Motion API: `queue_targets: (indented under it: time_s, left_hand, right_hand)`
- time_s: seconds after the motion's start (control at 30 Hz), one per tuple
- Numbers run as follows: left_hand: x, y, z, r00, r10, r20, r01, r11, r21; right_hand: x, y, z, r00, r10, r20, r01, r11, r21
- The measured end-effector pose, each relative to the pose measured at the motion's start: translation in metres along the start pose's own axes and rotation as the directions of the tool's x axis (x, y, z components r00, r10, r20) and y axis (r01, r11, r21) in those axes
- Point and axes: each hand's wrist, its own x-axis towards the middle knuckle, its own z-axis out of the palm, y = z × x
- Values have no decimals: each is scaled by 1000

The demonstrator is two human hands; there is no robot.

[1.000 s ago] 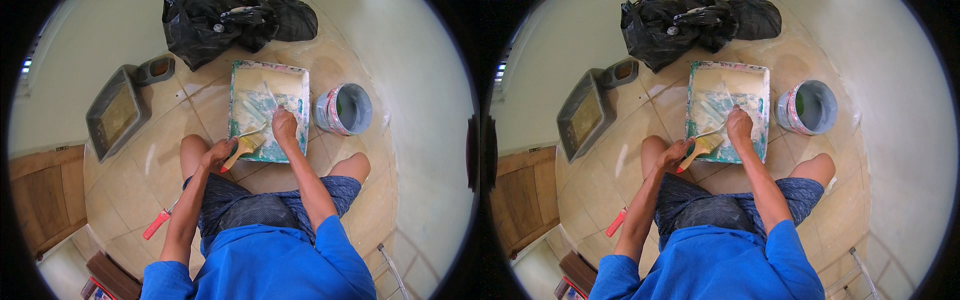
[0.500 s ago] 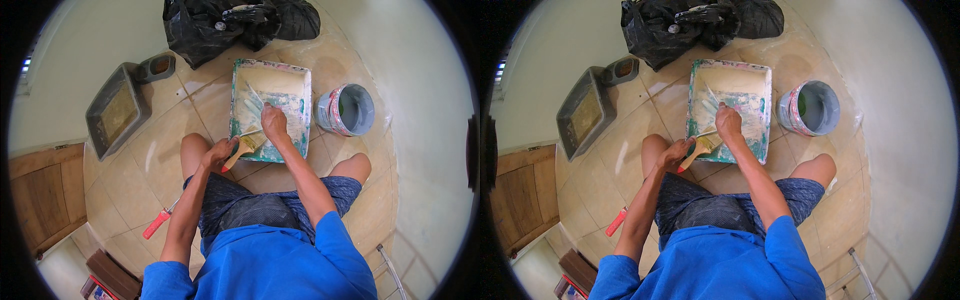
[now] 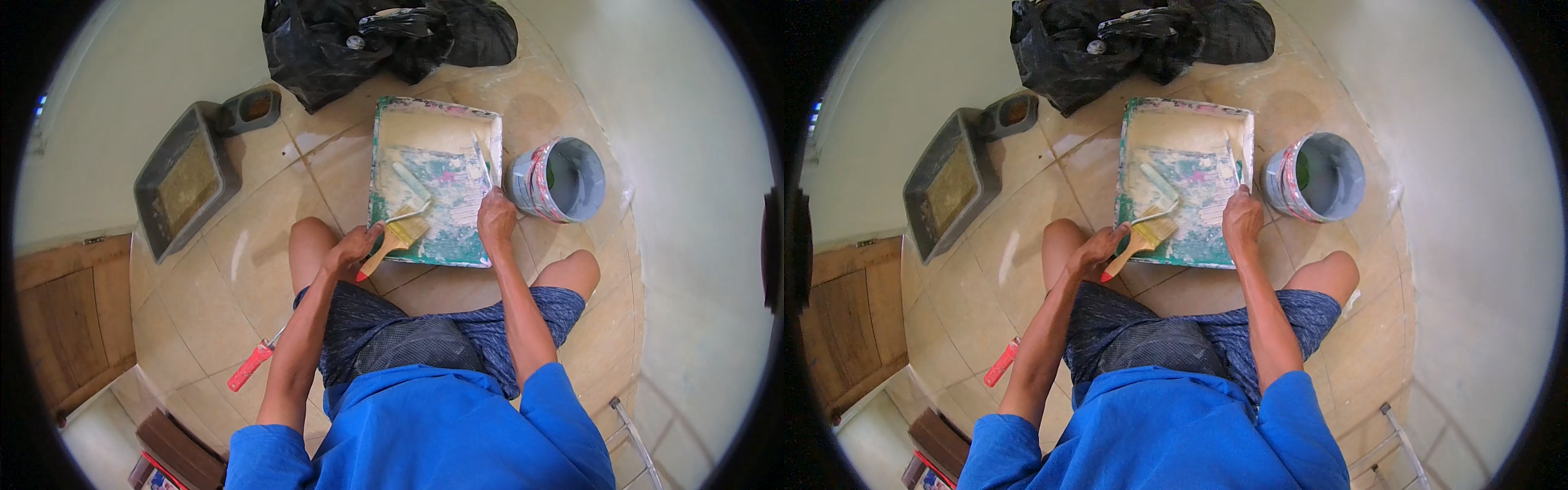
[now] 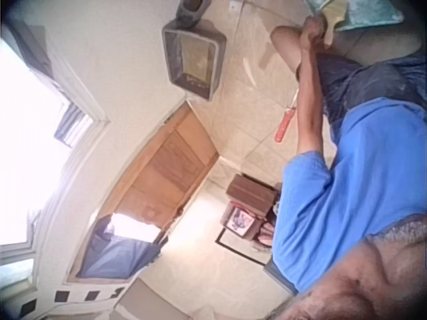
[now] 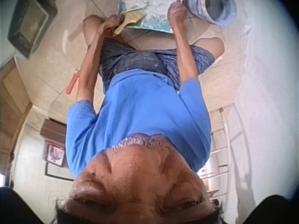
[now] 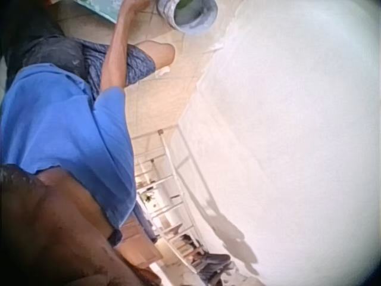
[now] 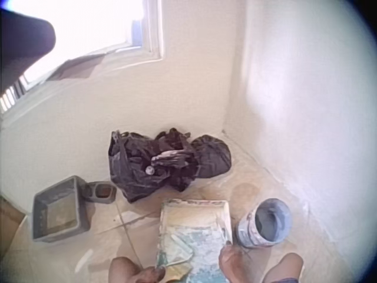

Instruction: The person removes a cloth from a trash bag, pours liquid from a cup into a bucket, and uses a brush and scraper to mix paint in a tray.

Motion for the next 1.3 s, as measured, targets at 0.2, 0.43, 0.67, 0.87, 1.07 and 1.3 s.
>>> queue_targets:
  time_s: [0.2,0.43,0.67,0.87,1.07,1.3]
  left_hand:
    - [3,0,-2,991,-105,80,108,994,-34]
    - [8,-12,2,1000,-19,16,19,999,-34]
    - [3,-1,1,998,-58,-39,61,996,64]
    - [2,-3,1,998,-47,-31,48,999,21]
    - [-11,23,-3,990,-140,-7,140,990,30]
    - [-6,14,-2,992,-119,45,120,992,-40]
  right_hand:
    - [-5,-16,8,988,-150,-36,152,987,49]
    - [1,-1,10,989,-141,-38,142,989,36]
    - [1,5,-5,997,-4,-73,8,999,53]
    - [-4,5,-9,997,-79,-20,80,995,61]
    - [-2,14,-14,1000,11,-20,-11,1000,29]
    - [-8,-20,-13,1000,-9,0,9,991,137]
